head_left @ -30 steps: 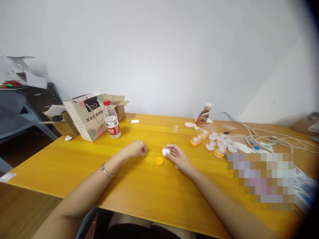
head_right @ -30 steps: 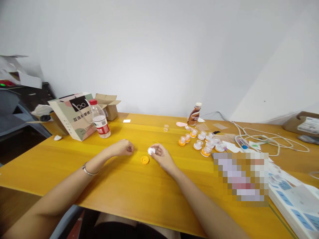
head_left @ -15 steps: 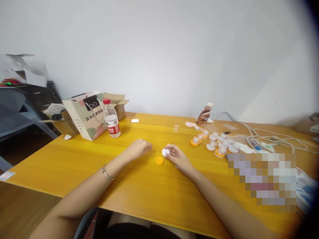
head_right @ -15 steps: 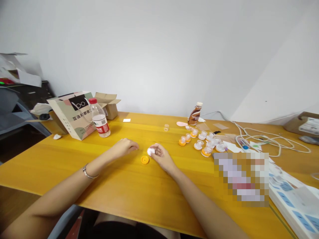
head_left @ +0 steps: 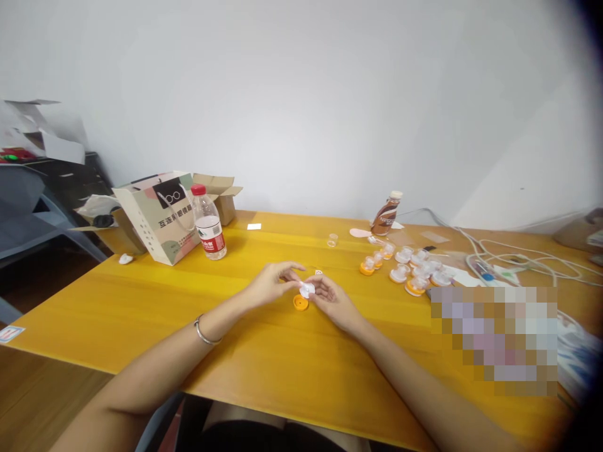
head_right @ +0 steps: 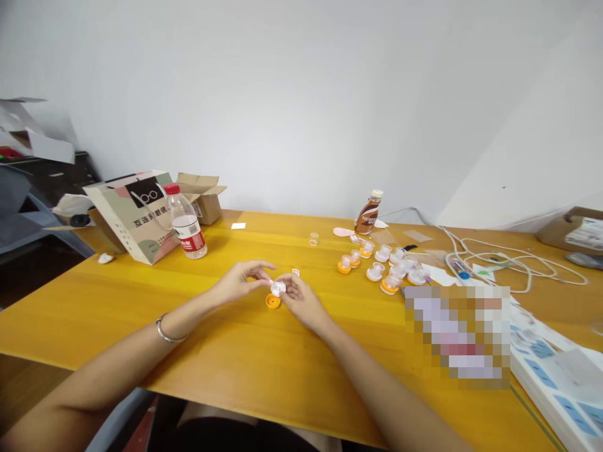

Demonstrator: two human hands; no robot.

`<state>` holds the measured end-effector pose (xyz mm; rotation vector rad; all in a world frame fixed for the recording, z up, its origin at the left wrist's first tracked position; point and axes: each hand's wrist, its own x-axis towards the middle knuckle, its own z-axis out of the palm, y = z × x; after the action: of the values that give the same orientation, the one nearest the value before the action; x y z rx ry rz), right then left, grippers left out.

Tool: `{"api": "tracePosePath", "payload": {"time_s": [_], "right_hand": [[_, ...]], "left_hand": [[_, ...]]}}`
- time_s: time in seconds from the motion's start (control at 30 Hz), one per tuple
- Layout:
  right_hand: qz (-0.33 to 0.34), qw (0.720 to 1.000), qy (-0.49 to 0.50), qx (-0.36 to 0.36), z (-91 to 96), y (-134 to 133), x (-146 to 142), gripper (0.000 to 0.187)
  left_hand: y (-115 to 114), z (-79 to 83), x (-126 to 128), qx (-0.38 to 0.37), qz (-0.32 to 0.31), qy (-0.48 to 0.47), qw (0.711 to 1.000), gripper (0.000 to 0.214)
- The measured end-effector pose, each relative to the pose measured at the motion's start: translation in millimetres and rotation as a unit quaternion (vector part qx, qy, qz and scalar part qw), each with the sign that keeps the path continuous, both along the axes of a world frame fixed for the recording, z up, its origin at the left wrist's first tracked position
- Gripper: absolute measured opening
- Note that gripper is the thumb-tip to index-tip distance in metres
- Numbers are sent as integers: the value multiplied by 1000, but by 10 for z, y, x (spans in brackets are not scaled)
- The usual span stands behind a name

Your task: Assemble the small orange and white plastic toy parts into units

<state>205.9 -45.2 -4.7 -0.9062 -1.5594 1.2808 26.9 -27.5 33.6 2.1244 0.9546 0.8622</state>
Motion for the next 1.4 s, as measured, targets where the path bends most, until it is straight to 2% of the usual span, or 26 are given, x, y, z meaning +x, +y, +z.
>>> {"api": "tracePosePath", "payload": {"time_s": [0.23, 0.43, 0.57, 1.03, 1.23, 1.4], "right_hand": [[2, 1000, -1, 5, -21, -14, -24, 27], [-4, 1000, 0, 3, -24, -40, -40, 30], [-8, 1000, -2, -11, -32, -38, -44, 32], [-2, 1000, 2, -6, 16, -59, -39, 31], [-2, 1000, 21, -21, 18, -23, -23, 30], [-54, 997, 34, -36, -7, 79, 87, 30]], "left_hand": [[-17, -24, 60, 46, 30, 38, 998, 13], [8, -65, 88, 31, 43, 35, 998, 13], [15, -132, 108, 49, 61, 34, 996, 11], [-28, -158, 136, 85, 49, 3, 995, 4], [-13, -198, 140, 104, 75, -6, 992, 14], [19, -177, 104, 91, 104, -1, 990, 16]]}}
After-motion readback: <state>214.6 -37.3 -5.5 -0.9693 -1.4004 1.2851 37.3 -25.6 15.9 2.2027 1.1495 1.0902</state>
